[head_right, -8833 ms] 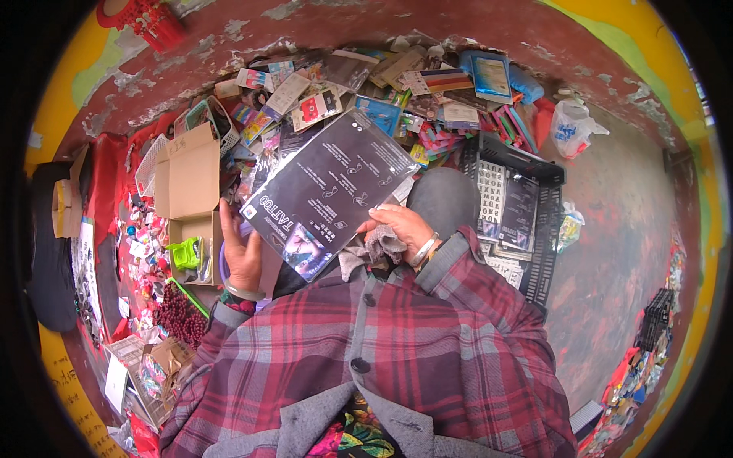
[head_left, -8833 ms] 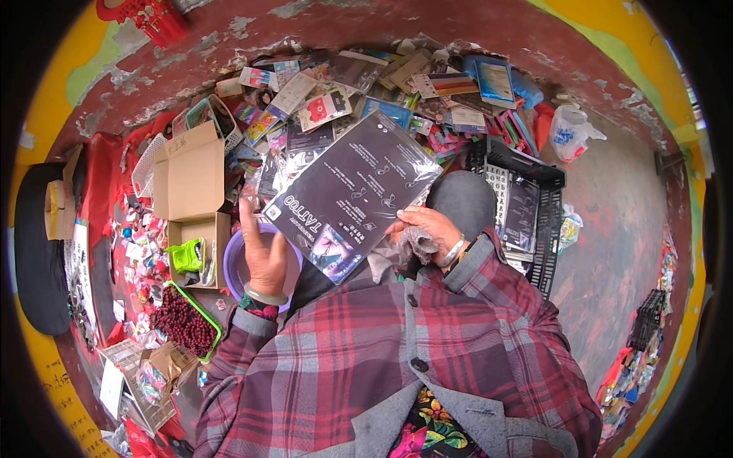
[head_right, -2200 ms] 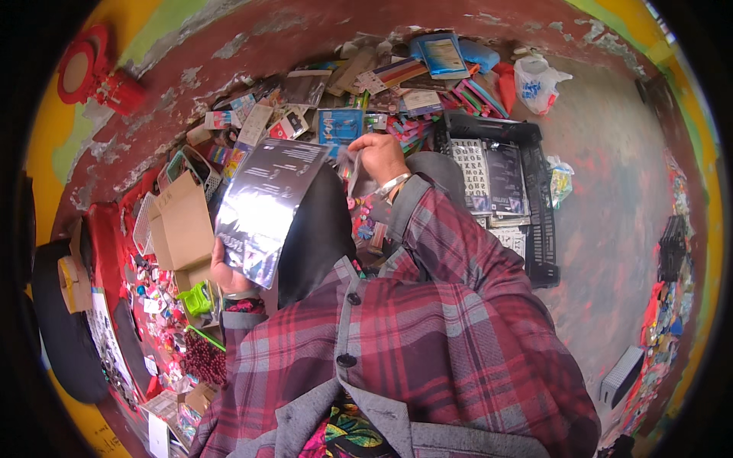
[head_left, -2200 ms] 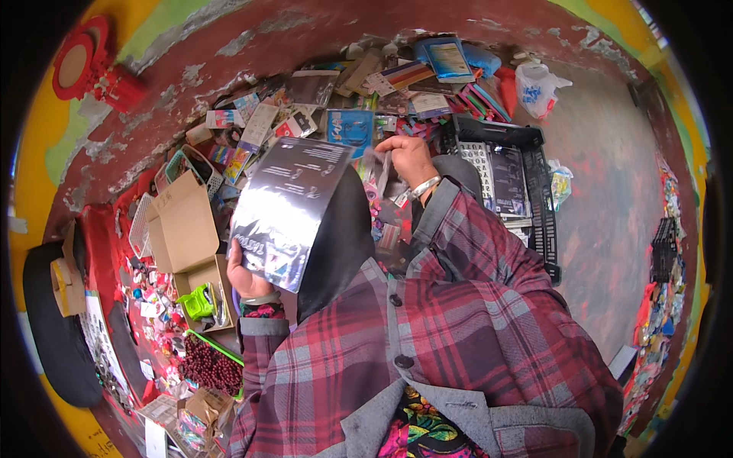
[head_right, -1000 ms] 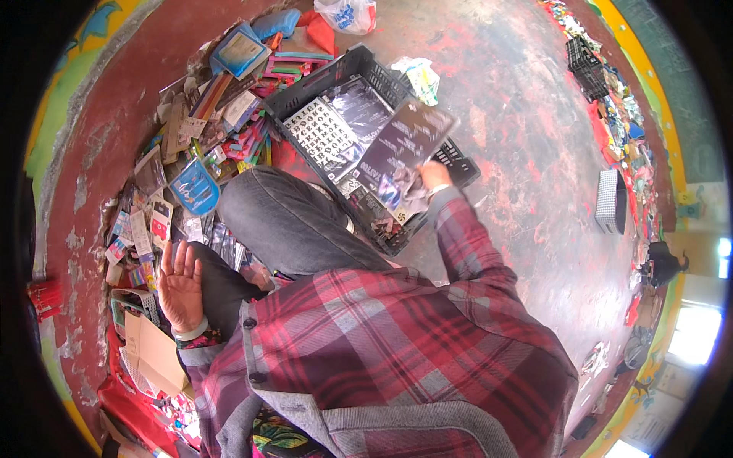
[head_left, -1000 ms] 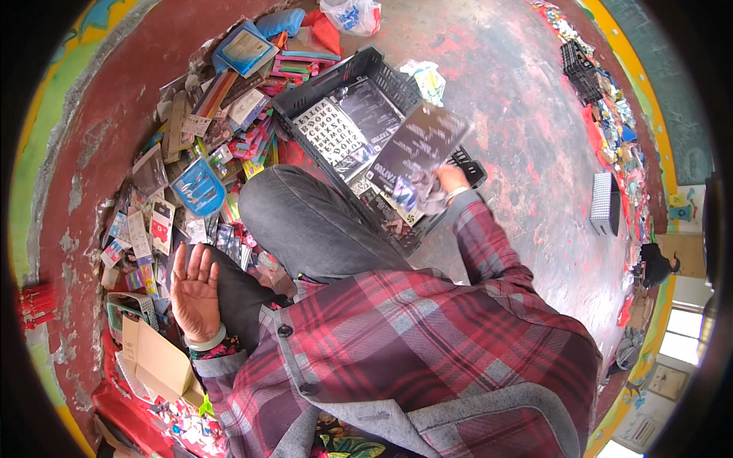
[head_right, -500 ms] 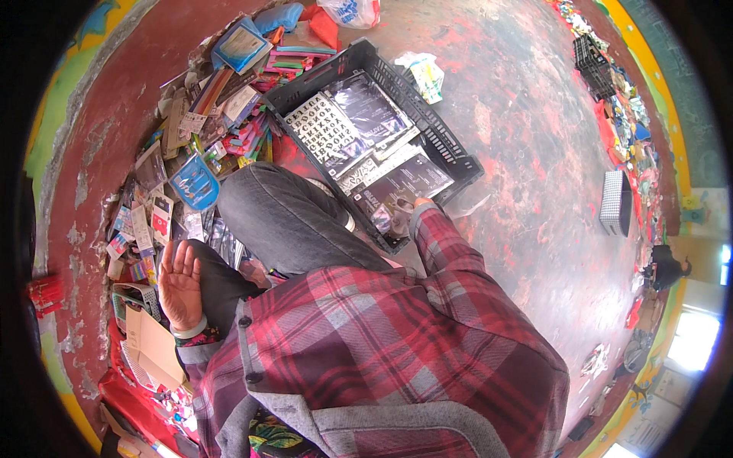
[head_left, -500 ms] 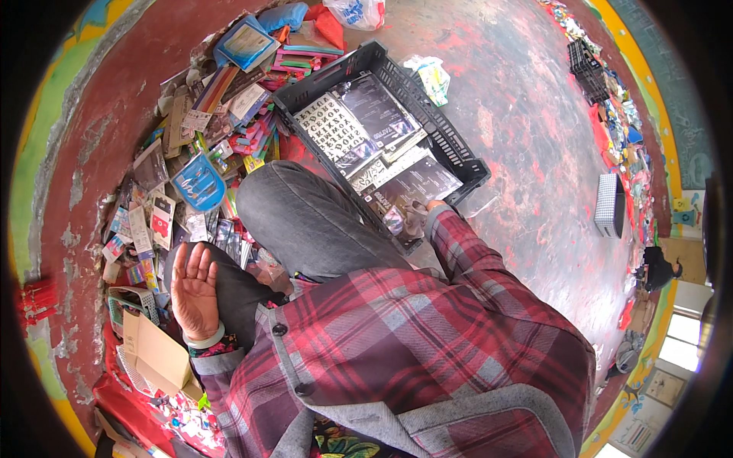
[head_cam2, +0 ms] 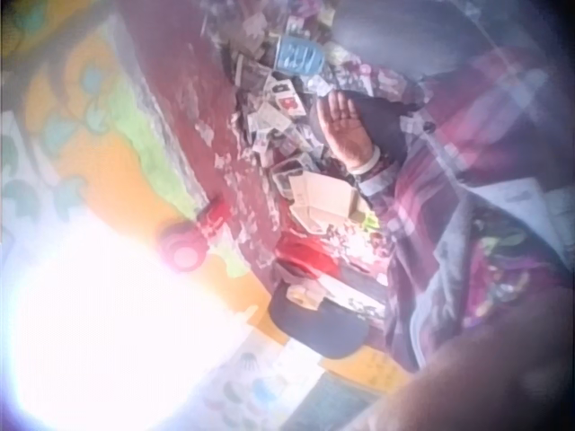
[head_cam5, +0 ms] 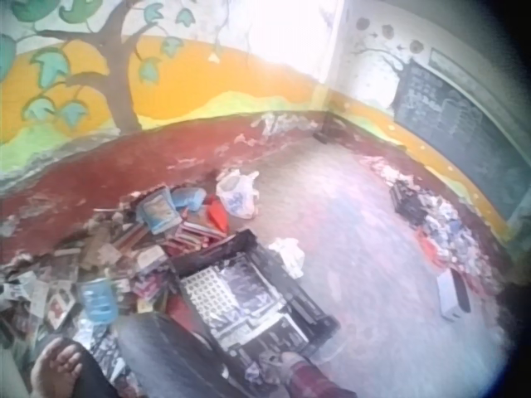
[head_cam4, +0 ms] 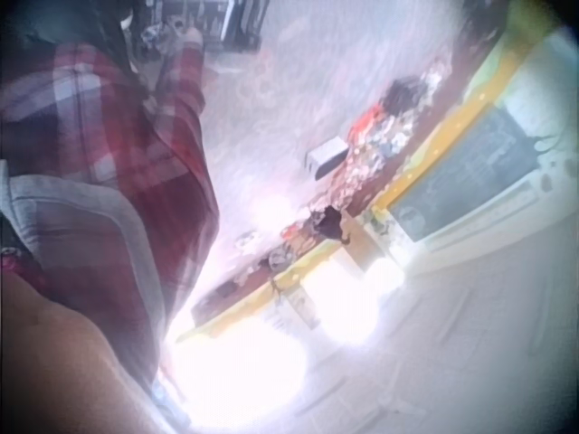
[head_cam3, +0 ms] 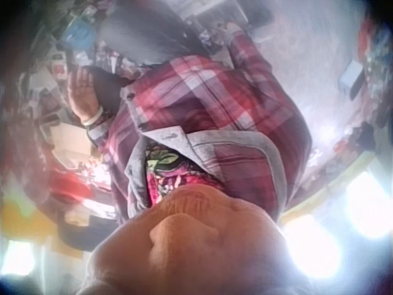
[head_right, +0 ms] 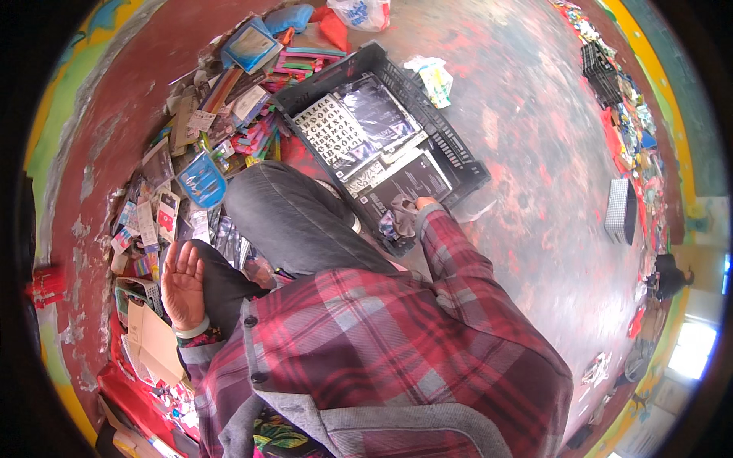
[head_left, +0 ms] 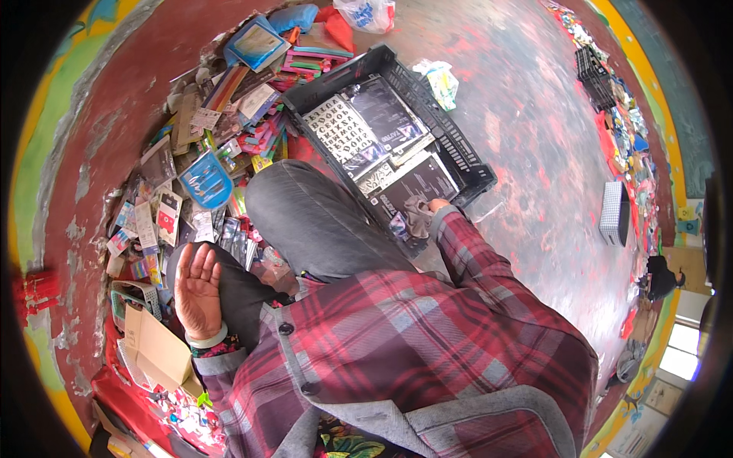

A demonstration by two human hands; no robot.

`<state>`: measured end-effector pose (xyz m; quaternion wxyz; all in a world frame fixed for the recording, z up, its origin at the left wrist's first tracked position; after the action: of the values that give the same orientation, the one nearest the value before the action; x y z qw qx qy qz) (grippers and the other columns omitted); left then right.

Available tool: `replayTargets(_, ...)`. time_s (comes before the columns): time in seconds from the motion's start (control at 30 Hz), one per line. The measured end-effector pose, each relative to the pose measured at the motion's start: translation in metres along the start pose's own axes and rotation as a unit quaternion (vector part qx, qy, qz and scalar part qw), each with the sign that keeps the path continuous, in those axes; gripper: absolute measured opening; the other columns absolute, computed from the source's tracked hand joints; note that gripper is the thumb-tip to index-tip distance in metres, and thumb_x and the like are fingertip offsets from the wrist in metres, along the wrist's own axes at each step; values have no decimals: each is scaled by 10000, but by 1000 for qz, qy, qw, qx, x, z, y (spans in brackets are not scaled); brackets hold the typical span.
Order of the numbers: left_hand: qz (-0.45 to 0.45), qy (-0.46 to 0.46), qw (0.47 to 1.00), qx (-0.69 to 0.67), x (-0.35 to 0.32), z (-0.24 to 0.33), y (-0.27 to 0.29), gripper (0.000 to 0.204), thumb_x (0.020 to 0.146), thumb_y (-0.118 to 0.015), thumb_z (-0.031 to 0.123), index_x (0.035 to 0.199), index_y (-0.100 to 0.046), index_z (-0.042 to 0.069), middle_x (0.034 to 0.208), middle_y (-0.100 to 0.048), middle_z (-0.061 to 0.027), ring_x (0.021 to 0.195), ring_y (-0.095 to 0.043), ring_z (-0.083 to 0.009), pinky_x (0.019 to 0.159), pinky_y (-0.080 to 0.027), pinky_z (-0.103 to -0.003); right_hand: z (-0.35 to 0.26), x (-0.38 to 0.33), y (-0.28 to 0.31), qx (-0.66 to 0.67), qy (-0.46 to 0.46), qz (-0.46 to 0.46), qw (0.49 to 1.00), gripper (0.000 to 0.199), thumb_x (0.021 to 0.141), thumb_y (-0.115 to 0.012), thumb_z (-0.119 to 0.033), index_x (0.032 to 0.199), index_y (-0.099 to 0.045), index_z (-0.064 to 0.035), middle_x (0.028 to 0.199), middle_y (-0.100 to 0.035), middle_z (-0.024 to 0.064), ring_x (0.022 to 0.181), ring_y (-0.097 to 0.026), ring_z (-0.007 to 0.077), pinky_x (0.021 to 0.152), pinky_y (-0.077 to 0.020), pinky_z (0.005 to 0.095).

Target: The person sits on the floor and wipes the plastic packaging of various sticker sheets with a cloth. They handle multiple sheets, including alphabet and decorative designs, turning them over to clean both sides before placing them back into a pile.

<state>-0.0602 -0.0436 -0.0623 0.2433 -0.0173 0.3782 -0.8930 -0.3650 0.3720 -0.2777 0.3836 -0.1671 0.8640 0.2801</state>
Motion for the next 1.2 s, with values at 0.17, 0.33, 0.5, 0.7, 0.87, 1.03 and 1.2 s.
replayTargets(0.17,43,-2,999,-9,-10,15,4,523,954,-451,349,1347,-396,7,1285,-522,-178,1165,-525,-265,975,-428,-389,-54,-17,-3,419,-7,-190,888,115,836,-483,-127,825,-591,-88,708,-560,90,633,-549,233,521,-461,343)
replayTargets(0.33,88,-66,993,-43,-14,46,6,409,960,-445,380,1108,-576,22,1163,-599,-171,1088,-572,-253,926,-456,-371,-175,-41,-1,509,199,-257,797,183,906,-491,-240,951,-528,-66,721,-483,63,628,-513,238,496,-447,326)
replayTargets(0.5,136,-129,975,-121,-8,68,36,303,940,-507,319,819,-599,58,1052,-638,-167,1013,-578,-269,914,-445,-388,-297,-119,-56,361,446,-215,790,350,966,-415,-249,1194,-522,-5,916,-581,79,803,-597,187,717,-530,356)
replayTargets(0.7,287,-62,946,-136,49,58,65,292,954,-419,251,1033,-577,19,1066,-621,-113,1019,-567,-238,918,-417,-346,-369,-234,-183,378,309,-457,743,295,927,-507,-280,1030,-615,-26,882,-662,80,821,-640,205,783,-505,321)
replayTargets(0.87,391,48,915,-88,116,-11,131,313,944,-407,181,1210,-435,18,1200,-533,-141,1075,-530,-278,917,-419,-406,-381,-180,-240,457,233,-547,662,265,877,-560,-261,1023,-619,-48,987,-657,88,910,-624,250,841,-497,395)
replayTargets(1.03,435,126,889,69,156,-55,201,382,876,-547,195,1216,-502,27,1234,-540,-156,1144,-514,-310,906,-429,-432,-372,-143,-245,480,202,-479,707,301,887,-532,-279,1044,-616,-36,1019,-651,102,947,-613,265,871,-482,425)
replayTargets(1.2,316,23,706,633,218,-51,241,483,756,-681,183,1191,-543,27,1199,-561,-205,1112,-541,-337,928,-438,-388,-383,-174,-240,426,196,-416,779,309,905,-539,-296,1071,-600,-42,986,-643,75,888,-621,220,795,-509,363)
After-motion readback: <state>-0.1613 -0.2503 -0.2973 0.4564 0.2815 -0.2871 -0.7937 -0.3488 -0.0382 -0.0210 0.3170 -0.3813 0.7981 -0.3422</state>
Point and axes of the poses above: each hand's wrist, its own x-axis towards the middle knuckle, its own y-axis out of the back of the hand, z = x × y, the point moved 2 cm from there along x, towards the middle knuckle
